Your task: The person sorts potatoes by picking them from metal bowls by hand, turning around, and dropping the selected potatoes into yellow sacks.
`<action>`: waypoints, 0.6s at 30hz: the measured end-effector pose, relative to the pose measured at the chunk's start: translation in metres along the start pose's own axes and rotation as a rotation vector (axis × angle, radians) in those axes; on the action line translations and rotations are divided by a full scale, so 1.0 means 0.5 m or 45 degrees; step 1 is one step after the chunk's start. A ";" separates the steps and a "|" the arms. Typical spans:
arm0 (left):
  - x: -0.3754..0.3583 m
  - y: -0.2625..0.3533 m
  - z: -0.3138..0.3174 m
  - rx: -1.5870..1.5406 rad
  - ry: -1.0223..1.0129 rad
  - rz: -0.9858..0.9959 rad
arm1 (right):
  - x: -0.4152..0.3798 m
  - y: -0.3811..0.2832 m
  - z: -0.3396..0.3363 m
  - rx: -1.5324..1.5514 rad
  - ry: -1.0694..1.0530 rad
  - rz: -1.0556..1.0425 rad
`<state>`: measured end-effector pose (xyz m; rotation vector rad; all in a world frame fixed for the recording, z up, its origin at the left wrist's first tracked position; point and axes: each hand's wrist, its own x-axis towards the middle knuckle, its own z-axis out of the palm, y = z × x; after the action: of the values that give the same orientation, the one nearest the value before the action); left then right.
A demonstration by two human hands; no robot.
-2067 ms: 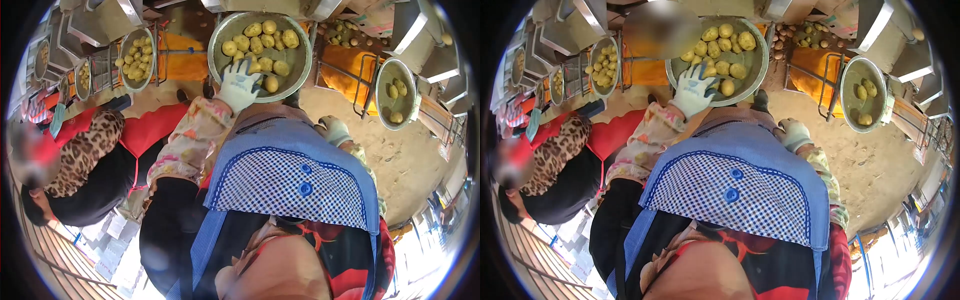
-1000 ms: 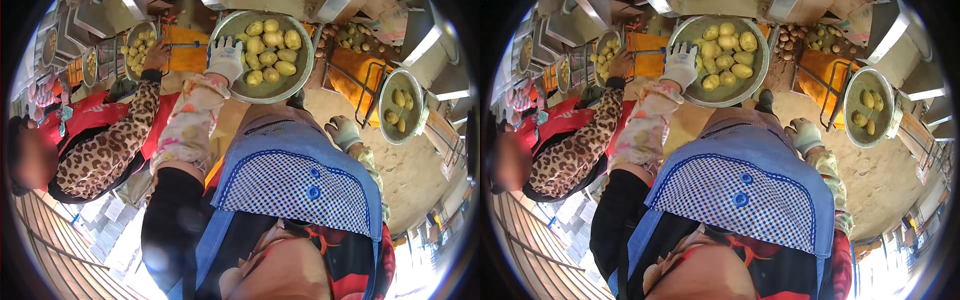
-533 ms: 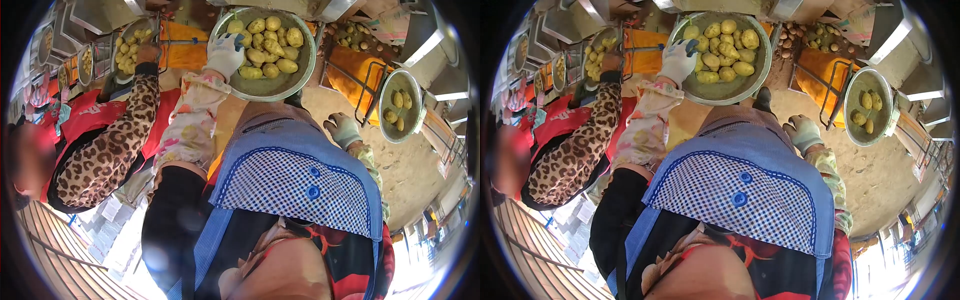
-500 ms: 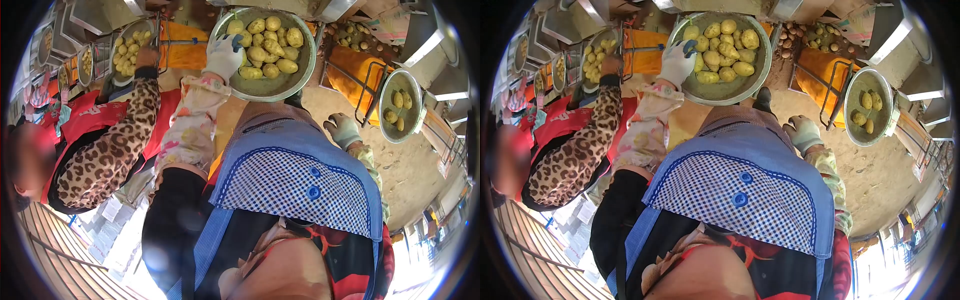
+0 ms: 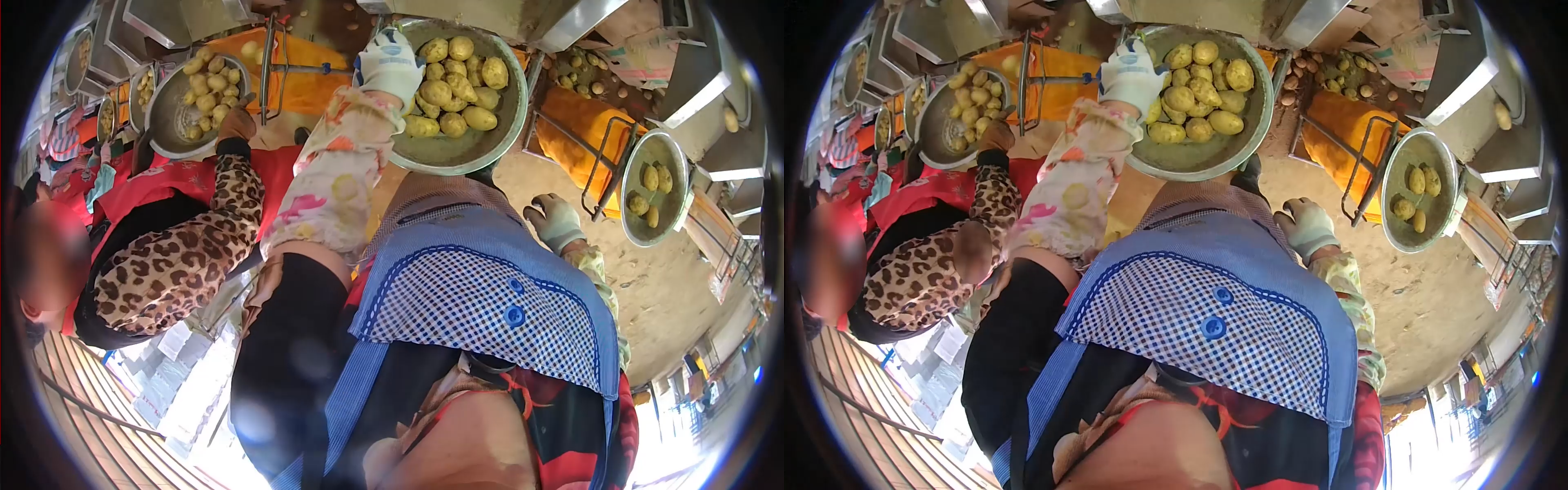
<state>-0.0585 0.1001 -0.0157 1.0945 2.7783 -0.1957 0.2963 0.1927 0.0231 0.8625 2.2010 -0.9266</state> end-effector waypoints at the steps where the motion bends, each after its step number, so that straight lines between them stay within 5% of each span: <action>1: 0.004 0.003 0.007 0.038 0.002 0.007 | -0.001 -0.003 0.000 -0.002 -0.006 0.006; 5: 0.020 -0.003 -0.024 -0.028 -0.167 -0.057 | -0.006 -0.004 0.003 -0.010 -0.021 0.012; 8: 0.007 -0.011 -0.023 -0.126 0.051 -0.057 | -0.010 0.002 0.002 -0.003 -0.013 0.021; 12: -0.049 -0.074 -0.025 -2.095 0.038 -0.326 | -0.017 0.033 0.003 -0.013 -0.035 -0.023; 14: -0.113 -0.096 -0.050 -2.465 -0.114 -0.568 | -0.005 0.046 0.001 -0.058 -0.104 -0.069; 18: -0.258 -0.111 0.004 -3.142 -0.191 -0.399 | 0.033 0.072 -0.006 -0.154 -0.172 -0.214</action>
<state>-0.0032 -0.0264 0.0102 -0.1699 0.9961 2.0597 0.3122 0.2203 -0.0010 0.5498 2.2111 -0.8913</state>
